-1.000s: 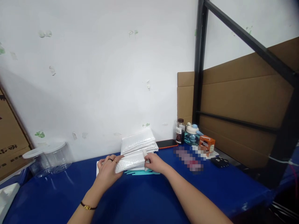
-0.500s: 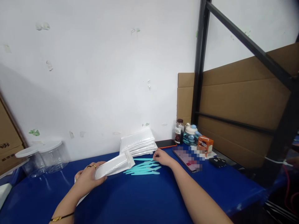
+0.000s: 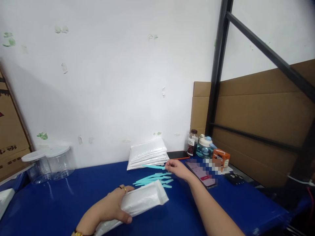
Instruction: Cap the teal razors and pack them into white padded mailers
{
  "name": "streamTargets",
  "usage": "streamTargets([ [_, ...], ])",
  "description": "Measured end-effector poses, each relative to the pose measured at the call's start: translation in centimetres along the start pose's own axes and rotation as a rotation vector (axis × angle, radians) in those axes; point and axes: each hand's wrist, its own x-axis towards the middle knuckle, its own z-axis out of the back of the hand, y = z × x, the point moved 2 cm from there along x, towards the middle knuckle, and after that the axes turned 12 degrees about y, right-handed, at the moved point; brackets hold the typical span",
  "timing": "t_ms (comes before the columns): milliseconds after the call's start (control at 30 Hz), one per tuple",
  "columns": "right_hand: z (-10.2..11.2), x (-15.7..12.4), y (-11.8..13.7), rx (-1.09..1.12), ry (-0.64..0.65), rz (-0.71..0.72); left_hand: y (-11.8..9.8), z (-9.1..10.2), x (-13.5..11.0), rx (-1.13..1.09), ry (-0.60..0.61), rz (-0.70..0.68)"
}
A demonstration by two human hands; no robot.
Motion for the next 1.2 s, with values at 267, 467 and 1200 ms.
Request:
streamTargets([
  [267, -0.5, 0.4, -0.6, 0.004, -0.051, 0.014, -5.8, -3.1, 0.7, 0.235, 0.005, -0.331],
  [467, -0.3, 0.2, 0.5, 0.076, -0.075, 0.044, -7.2, -5.5, 1.9, 0.274, 0.134, -0.437],
  [1200, -3.4, 2.9, -1.0, -0.131, -0.068, 0.085, -0.8, 2.7, 9.0, 0.223, -0.368, -0.066],
])
